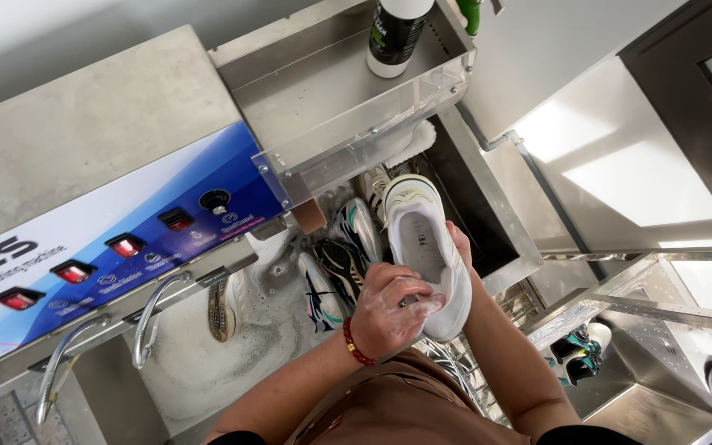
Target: The person washes a white shoe by hand using a cloth and a spray, then rinses it under a faucet at a shoe washing machine station.
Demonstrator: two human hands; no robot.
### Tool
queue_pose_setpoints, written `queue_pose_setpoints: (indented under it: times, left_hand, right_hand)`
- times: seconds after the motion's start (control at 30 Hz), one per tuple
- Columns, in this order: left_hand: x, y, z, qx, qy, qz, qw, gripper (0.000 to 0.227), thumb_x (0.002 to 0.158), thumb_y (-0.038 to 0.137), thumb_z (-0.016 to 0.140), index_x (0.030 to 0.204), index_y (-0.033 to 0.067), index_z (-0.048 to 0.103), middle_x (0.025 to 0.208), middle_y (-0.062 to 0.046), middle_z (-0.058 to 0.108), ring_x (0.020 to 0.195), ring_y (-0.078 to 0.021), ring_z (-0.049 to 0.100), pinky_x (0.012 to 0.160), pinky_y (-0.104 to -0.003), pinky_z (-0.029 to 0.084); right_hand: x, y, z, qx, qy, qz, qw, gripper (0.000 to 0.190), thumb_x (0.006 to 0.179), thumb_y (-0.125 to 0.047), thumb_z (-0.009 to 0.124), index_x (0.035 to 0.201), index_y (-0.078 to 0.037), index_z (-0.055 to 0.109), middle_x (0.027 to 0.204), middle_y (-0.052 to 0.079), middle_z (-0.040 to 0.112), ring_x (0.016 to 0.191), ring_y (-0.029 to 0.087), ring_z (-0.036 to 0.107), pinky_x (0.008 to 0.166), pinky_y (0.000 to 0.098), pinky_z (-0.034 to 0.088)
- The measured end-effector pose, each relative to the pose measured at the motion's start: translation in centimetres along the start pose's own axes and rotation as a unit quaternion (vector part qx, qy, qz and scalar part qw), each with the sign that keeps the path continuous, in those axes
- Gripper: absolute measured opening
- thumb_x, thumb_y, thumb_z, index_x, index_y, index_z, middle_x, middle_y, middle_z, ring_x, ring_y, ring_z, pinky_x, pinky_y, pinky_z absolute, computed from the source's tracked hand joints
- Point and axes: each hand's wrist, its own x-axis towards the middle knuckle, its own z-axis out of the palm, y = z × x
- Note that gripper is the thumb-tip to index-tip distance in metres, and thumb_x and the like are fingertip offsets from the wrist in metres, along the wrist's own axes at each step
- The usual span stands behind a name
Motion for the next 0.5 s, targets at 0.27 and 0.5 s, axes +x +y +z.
queue_pose_setpoints:
  times: [0.27, 0.5]
  left_hand:
    - [-0.5, -5.5, -5.8, 0.044, 0.117, -0.038, 0.991, 0.037, 0.089, 0.021, 0.066, 0.114, -0.0056, 0.061, 0.129, -0.018, 0.053, 0.120, -0.0352, 0.054, 0.104, -0.049, 0.045]
    - [-8.1, -11.6, 0.3, -0.237, -0.007, -0.493, 0.837, 0.025, 0.091, 0.021, 0.066, 0.105, 0.0054, 0.079, 0.099, -0.009, 0.079, 0.091, -0.0185, 0.072, 0.084, -0.030, 0.054]
  right_hand:
    - [1.1, 0.1, 2.5, -0.061, 0.002, 0.295, 0.954, 0.071, 0.089, -0.052, 0.068, 0.134, 0.002, 0.061, 0.119, 0.025, 0.070, 0.097, 0.034, 0.074, 0.088, 0.0467, 0.060]
    - [-1.2, 0.7, -0.6, -0.022, 0.117, 0.208, 0.971, 0.079, 0.112, -0.055, 0.059, 0.154, 0.010, 0.046, 0.136, 0.026, 0.062, 0.111, 0.033, 0.070, 0.100, 0.0461, 0.057]
